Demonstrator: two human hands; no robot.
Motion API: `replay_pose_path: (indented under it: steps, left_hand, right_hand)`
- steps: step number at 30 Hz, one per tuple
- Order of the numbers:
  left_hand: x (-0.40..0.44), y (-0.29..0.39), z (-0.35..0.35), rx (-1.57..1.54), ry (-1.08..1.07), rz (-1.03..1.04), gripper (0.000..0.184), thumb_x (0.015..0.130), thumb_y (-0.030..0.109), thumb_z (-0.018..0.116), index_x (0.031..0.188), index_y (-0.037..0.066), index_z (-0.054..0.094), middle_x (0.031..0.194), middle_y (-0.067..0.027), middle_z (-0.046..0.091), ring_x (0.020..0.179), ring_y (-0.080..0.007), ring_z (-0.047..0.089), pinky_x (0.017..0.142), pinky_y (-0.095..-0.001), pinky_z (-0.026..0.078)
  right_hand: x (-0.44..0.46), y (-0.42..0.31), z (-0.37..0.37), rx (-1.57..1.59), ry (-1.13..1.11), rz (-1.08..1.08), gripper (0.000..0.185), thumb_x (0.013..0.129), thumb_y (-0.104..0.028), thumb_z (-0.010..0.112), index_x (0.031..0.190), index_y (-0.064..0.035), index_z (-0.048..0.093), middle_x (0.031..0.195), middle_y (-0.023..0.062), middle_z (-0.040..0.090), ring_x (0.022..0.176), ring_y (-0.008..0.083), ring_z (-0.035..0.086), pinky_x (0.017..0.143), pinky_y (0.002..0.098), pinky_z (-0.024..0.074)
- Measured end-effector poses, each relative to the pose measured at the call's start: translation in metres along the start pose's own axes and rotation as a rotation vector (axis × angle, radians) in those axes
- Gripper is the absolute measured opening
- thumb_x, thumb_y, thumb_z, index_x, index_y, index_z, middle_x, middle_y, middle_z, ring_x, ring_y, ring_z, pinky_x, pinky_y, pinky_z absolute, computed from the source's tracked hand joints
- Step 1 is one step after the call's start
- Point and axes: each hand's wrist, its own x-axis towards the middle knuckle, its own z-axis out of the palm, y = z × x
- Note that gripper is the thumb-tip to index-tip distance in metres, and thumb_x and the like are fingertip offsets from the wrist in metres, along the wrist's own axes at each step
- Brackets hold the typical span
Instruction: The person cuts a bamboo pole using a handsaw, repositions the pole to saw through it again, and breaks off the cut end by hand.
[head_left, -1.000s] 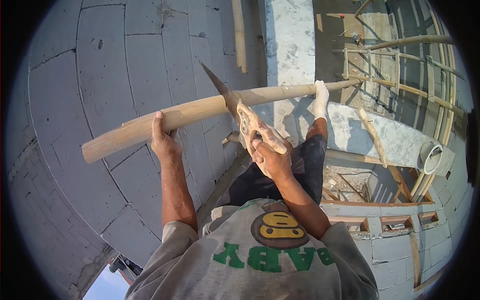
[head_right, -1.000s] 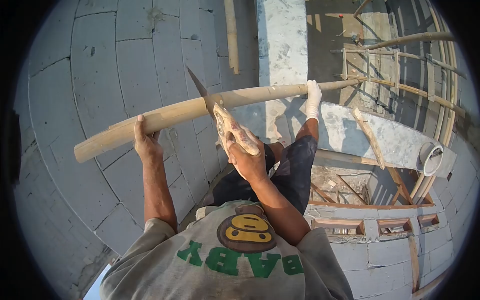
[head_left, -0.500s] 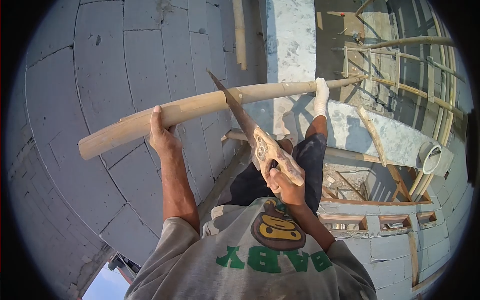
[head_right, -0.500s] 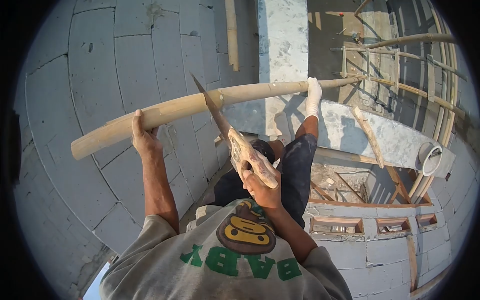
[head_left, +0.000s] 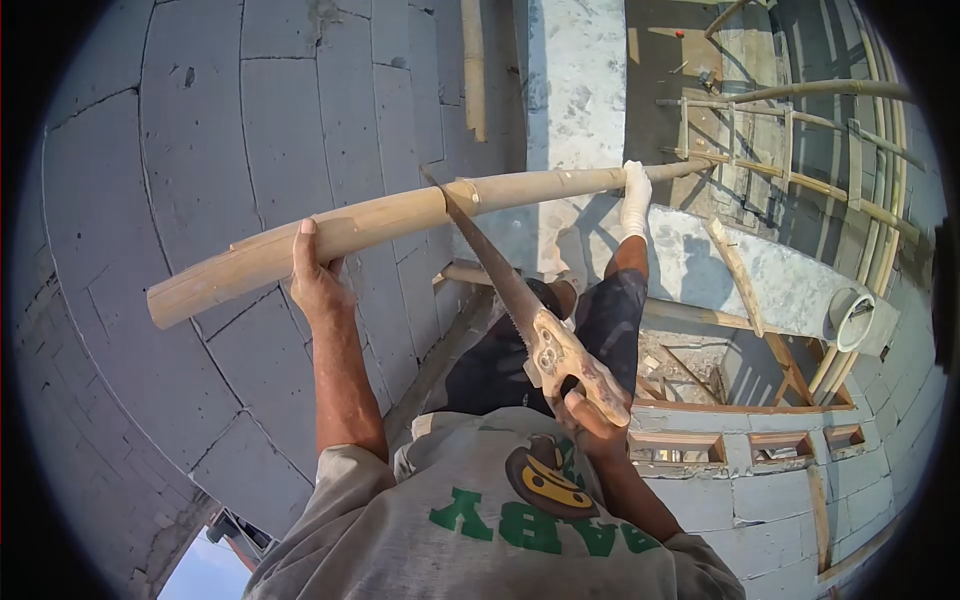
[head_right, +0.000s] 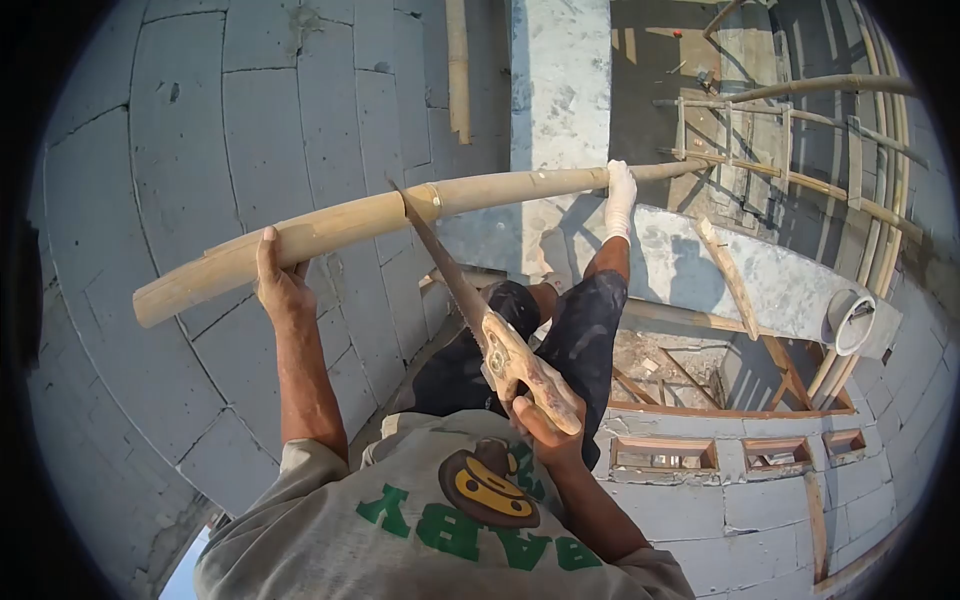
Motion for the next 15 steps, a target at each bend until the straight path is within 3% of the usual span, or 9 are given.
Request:
replay_pose_path:
  steps: [2,3,5,8,11,14,15]
  left_hand:
    - [0.0,-0.001,0.003,0.013,0.053,0.021,0.065,0.078,0.037,0.076,0.121,-0.003,0.05,0.117,-0.0142,0.054,0.111,-0.0285,0.057,0.099,-0.0443,0.048]
    - [0.0,0.0,0.006,0.014,0.078,0.035,0.065,0.078,0.037,0.076,0.121,-0.003,0.05,0.117,-0.0141,0.054,0.111,-0.0285,0.057,0.099,-0.0445,0.048]
    - [0.001,0.0,0.01,0.01,0.088,0.057,0.065,0.078,0.037,0.076,0.121,-0.004,0.049,0.117,-0.0144,0.054,0.111,-0.0288,0.057,0.099,-0.0449,0.048]
    - [0.001,0.0,0.006,0.027,0.048,0.033,0.066,0.078,0.037,0.076,0.121,-0.004,0.049,0.117,-0.0149,0.054,0.111,-0.0292,0.057,0.099,-0.0452,0.048]
    - [0.001,-0.001,0.001,0.02,0.03,0.033,0.068,0.078,0.038,0.076,0.122,-0.005,0.048,0.118,-0.0156,0.053,0.112,-0.0296,0.057,0.099,-0.0456,0.048]
    - [0.0,-0.002,0.004,0.038,0.044,0.048,0.069,0.078,0.038,0.076,0.123,-0.005,0.047,0.12,-0.0159,0.052,0.113,-0.0295,0.056,0.099,-0.0452,0.048]
    - [0.001,0.0,0.004,0.052,0.058,0.052,0.069,0.078,0.039,0.076,0.123,-0.005,0.047,0.12,-0.0159,0.051,0.113,-0.0294,0.056,0.099,-0.0449,0.048]
  right_hand:
    - [0.034,-0.017,0.037,0.171,0.035,0.181,0.046,0.084,-0.005,0.059,0.128,0.0064,0.053,0.084,0.008,0.064,0.053,0.007,0.052,0.048,0.0231,0.0426]
    - [0.073,0.015,0.053,0.087,-0.027,-0.002,0.036,0.084,-0.003,0.059,0.118,0.0059,0.057,0.075,0.0059,0.061,0.049,0.0079,0.051,0.047,0.025,0.0433]
    - [0.134,0.035,0.07,0.532,-0.001,0.232,0.017,0.083,-0.006,0.062,0.096,0.0049,0.059,0.065,0.003,0.056,0.046,0.0092,0.049,0.046,0.0258,0.0433]
    - [0.091,0.02,0.053,0.3,0.003,0.11,0.029,0.084,-0.008,0.06,0.109,0.0067,0.06,0.073,0.004,0.061,0.047,0.0075,0.049,0.047,0.0239,0.043]
    - [-0.008,-0.021,0.008,0.112,0.072,0.218,0.043,0.085,-0.007,0.058,0.125,0.0068,0.054,0.08,0.0059,0.062,0.049,0.0056,0.05,0.048,0.0216,0.0429]
    - [0.018,-0.029,0.021,0.113,0.032,0.147,0.042,0.085,-0.006,0.058,0.125,0.0056,0.054,0.079,0.0048,0.061,0.05,0.0059,0.051,0.049,0.0211,0.0429]
    - [0.053,0.002,0.038,0.211,0.003,0.109,0.036,0.084,-0.005,0.059,0.119,0.0046,0.057,0.074,0.0034,0.061,0.05,0.0068,0.051,0.048,0.022,0.0426]
